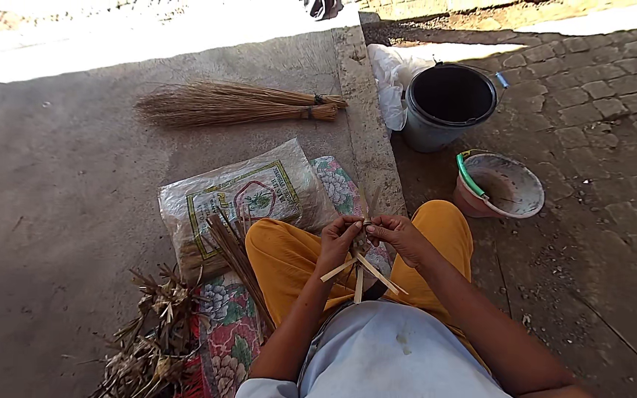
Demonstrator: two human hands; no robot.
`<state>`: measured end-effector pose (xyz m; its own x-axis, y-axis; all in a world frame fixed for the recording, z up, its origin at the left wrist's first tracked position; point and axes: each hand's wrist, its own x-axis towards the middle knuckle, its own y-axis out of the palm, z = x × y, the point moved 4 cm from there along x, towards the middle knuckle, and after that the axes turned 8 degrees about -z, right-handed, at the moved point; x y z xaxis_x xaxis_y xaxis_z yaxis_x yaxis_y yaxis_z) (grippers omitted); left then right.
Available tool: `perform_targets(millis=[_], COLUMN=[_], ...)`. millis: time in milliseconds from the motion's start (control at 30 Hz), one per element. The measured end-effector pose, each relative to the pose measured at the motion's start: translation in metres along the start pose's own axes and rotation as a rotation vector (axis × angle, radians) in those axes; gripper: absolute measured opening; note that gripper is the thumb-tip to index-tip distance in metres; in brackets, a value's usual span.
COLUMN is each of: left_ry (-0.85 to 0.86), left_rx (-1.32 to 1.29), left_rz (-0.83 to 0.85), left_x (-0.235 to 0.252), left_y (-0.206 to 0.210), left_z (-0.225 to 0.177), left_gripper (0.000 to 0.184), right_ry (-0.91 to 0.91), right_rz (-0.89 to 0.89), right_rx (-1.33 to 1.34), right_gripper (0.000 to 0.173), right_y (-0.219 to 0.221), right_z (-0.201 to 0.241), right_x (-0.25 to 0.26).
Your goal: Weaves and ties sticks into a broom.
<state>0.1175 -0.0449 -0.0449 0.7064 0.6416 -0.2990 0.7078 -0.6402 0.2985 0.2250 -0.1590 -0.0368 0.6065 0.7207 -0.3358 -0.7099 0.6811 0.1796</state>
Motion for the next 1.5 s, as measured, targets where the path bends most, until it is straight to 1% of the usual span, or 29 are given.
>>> perform_targets(millis=[67,133,167,233,333,467,533,567,600,667,767,900,1000,1067,1200,1267,1400,1500], left_ry=[0.019,-0.010,-0.022,-0.022,0.028,0.041,0.002,-0.029,-0.062,-0.115,-0.131,-0.065,-0.014,0.018,0.016,0.017,0.033,0.089], left_rx=[0.002,0.015,0.026,0.041,0.041,0.006,-0.042,-0.088,-0.138,-0.216,-0.263,-0.238,-0.174,-0.152,-0.109,-0.065,-0.021,-0.006], left_rz=[0.009,0.037,0.047,0.056,0.065,0.004,-0.043,-0.060,-0.071,-0.077,-0.063,-0.016,-0.030,-0.022,0.046,0.091,0.043,-0.014], left_x=[-0.001,-0.001,-0.001,-0.001,-0.001,-0.003,-0.005,-0.005,-0.005,-0.005,-0.009,-0.009,-0.010,-0.010,-0.011,-0.011,-0.011,-0.011], left_y=[0.002,0.004,0.004,0.006,0.007,0.006,0.006,0.006,0.006,0.007,0.010,0.008,0.008,0.008,0.007,0.006,0.006,0.008], left_z=[-0.002,-0.003,-0.003,-0.005,-0.004,-0.004,-0.004,-0.005,-0.006,-0.008,-0.008,-0.006,-0.009,-0.011,-0.013,-0.014,-0.013,-0.012], left_gripper=[0.012,0.019,0.020,0.016,0.012,0.011,0.013,0.015,0.016,0.017,0.018,0.014,0.010,0.010,0.010,0.013,0.012,0.010], right_ry=[-0.039,-0.052,-0.058,-0.064,-0.098,-0.147,-0.176,-0.200,-0.230,-0.305,-0.398,-0.403,-0.378,-0.389,-0.421,-0.422,-0.471,-0.518], right_rz=[-0.024,-0.044,-0.052,-0.067,-0.105,-0.170,-0.145,-0.116,-0.088,-0.064,-0.055,0.002,-0.007,-0.009,0.035,0.063,0.073,0.029], right_rx=[0.001,-0.003,-0.007,-0.001,0.035,0.107,0.138,0.149,0.144,0.102,0.052,-0.043,-0.095,-0.119,-0.212,-0.276,-0.429,-0.491], right_gripper=[0.013,0.014,0.014,0.014,0.014,0.011,0.006,0.006,0.009,0.013,0.009,0.005,0.005,0.005,0.006,0.008,0.016,0.019], right_y=[0.003,0.004,0.005,0.004,0.003,0.003,0.003,0.003,0.003,0.004,0.004,0.007,0.007,0.007,0.003,0.001,0.003,0.006], right_z=[0.000,0.001,0.002,0.002,0.001,0.002,0.004,0.005,0.007,0.010,0.010,0.015,0.019,0.021,0.022,0.022,0.015,0.012], right_x=[-0.003,-0.005,-0.005,-0.006,-0.008,-0.009,-0.010,-0.010,-0.010,-0.011,-0.008,-0.007,-0.011,-0.013,-0.017,-0.017,-0.017,-0.017])
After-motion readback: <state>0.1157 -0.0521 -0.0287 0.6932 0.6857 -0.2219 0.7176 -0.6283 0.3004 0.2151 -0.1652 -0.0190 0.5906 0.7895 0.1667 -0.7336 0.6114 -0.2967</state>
